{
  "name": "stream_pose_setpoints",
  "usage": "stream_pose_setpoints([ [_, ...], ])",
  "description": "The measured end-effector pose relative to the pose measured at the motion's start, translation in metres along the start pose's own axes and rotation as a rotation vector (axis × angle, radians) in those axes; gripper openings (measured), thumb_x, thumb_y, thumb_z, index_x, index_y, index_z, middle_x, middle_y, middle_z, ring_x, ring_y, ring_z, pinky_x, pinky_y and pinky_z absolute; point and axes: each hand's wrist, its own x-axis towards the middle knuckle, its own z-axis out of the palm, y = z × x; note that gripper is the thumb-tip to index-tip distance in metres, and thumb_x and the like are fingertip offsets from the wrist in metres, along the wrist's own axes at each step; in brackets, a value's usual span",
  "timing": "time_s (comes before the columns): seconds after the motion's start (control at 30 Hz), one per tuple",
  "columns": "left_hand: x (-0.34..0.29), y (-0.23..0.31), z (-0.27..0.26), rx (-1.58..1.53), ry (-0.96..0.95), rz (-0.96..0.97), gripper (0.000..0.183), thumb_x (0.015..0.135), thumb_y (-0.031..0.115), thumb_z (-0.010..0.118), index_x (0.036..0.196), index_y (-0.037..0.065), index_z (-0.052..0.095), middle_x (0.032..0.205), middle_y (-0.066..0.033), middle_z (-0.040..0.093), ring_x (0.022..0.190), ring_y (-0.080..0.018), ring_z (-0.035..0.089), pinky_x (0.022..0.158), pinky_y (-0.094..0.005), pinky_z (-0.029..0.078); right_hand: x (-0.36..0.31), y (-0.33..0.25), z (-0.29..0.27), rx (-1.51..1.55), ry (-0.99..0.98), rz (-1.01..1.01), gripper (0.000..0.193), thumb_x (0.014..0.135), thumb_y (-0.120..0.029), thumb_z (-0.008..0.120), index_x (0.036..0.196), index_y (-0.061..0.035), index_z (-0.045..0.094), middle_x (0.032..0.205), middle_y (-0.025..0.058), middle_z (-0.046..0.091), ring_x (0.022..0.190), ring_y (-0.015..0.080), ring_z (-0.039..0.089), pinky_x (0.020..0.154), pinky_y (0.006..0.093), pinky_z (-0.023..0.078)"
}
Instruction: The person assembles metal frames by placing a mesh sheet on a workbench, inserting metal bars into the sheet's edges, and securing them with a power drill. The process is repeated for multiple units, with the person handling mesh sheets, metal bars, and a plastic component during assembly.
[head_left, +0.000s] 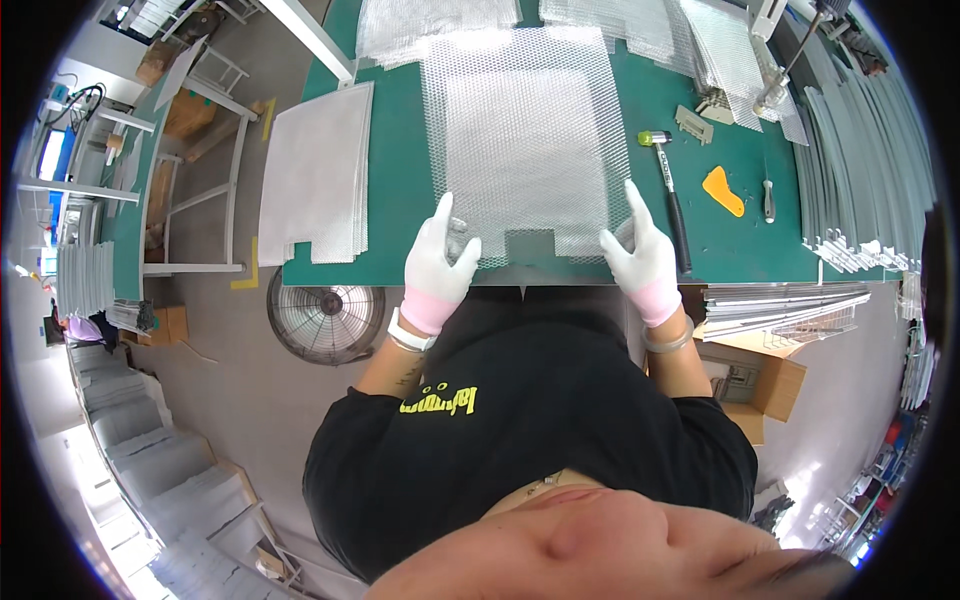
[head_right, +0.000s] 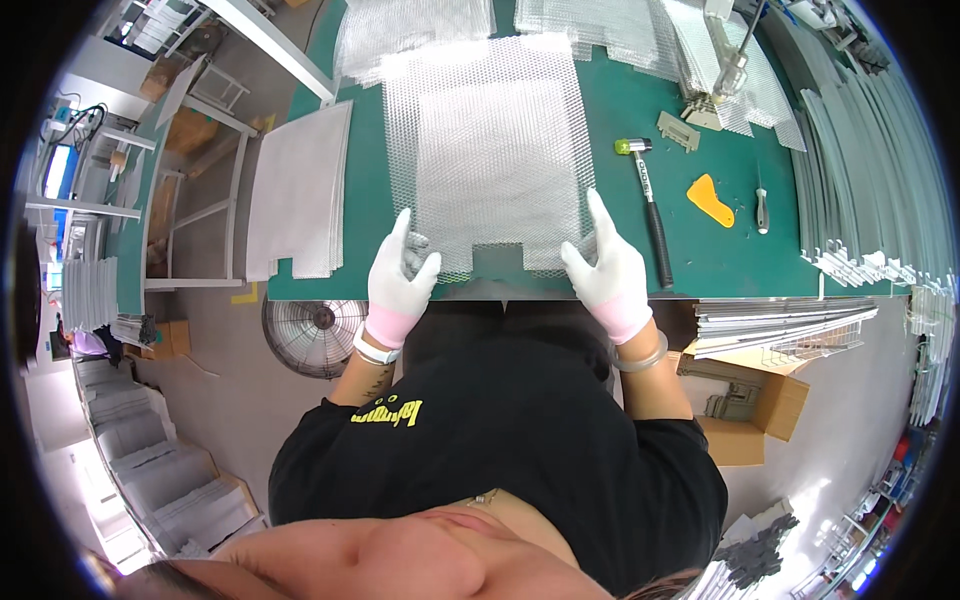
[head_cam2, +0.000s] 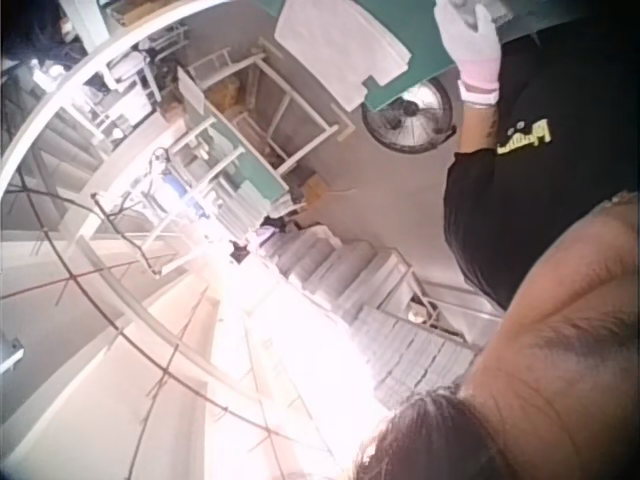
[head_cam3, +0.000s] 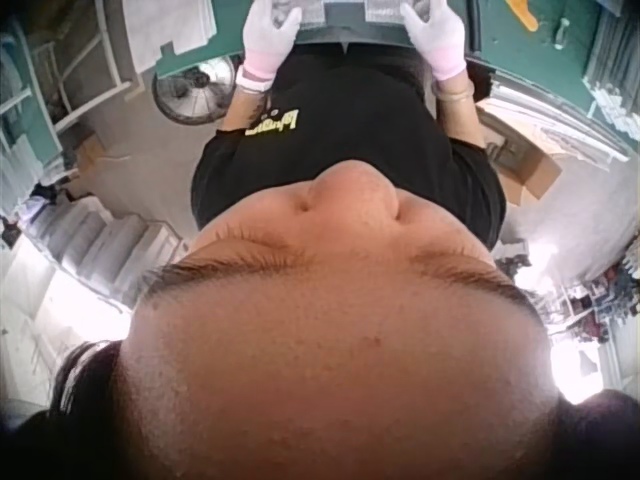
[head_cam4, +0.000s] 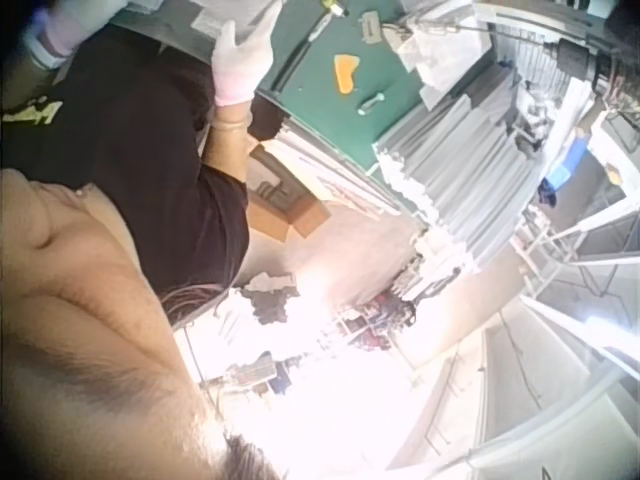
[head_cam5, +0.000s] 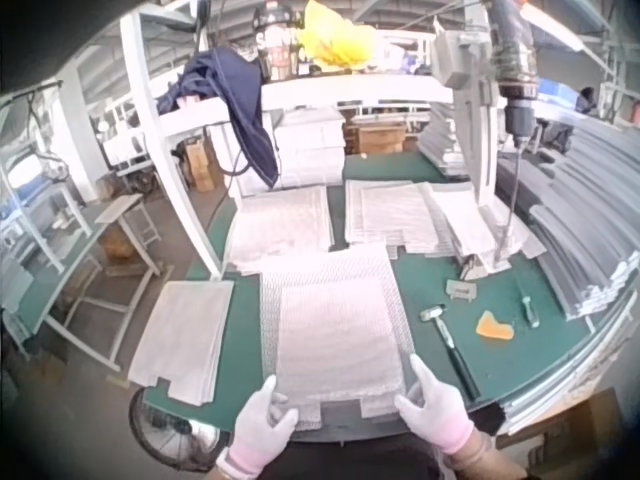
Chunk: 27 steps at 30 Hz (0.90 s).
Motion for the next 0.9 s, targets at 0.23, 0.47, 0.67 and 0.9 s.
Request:
stream_pose_setpoints([
  [0.23, 0.014, -0.009, 0.002, 0.125, -0.056, -0.036, 0.060, 0.083, 0.016, 0.067, 0.138, -0.001, 0.050, 0.090, -0.0096, 0.060, 0.072, -0.0208, 0.057, 0.070, -0.0333, 0.049, 0.012, 0.004, 0.008, -0.033, -0.150, 0.119, 0.060, 0.085, -0.019, 0.066, 0.140, -0.0024, 0.049, 0.074, 0.0223, 0.063, 0.066, 0.0363, 0.064, 0.066, 0.0420, 0.051],
  [0.47, 0.020, -0.018, 0.004, 0.163, -0.045, 0.015, 0.062, 0.082, 0.018, 0.067, 0.138, -0.003, 0.049, 0.092, -0.0110, 0.061, 0.077, -0.0212, 0.058, 0.074, -0.0331, 0.049, 0.013, 0.017, 0.020, -0.073, -0.054, -0.026, 0.059, 0.086, -0.016, 0.066, 0.140, -0.0012, 0.049, 0.063, 0.0151, 0.058, 0.053, 0.0241, 0.058, 0.058, 0.0350, 0.048],
  [0.67, 0.016, -0.009, -0.003, 0.144, -0.088, -0.039, 0.063, 0.082, 0.016, 0.067, 0.138, -0.006, 0.049, 0.091, -0.0104, 0.060, 0.071, -0.0164, 0.054, 0.070, -0.0300, 0.049, 0.007, 0.010, 0.014, -0.055, -0.052, -0.020, 0.058, 0.086, -0.017, 0.066, 0.139, -0.0012, 0.050, 0.063, 0.0148, 0.058, 0.053, 0.0226, 0.057, 0.058, 0.0349, 0.047],
  [0.9, 0.028, -0.018, 0.004, 0.187, -0.062, 0.004, 0.062, 0.082, 0.018, 0.067, 0.138, -0.004, 0.050, 0.089, -0.0098, 0.059, 0.071, -0.0181, 0.054, 0.071, -0.0312, 0.048, 0.017, 0.012, 0.016, -0.026, -0.094, 0.074, 0.058, 0.085, -0.021, 0.067, 0.137, -0.0013, 0.052, 0.081, 0.0218, 0.065, 0.068, 0.0348, 0.063, 0.067, 0.0406, 0.051],
])
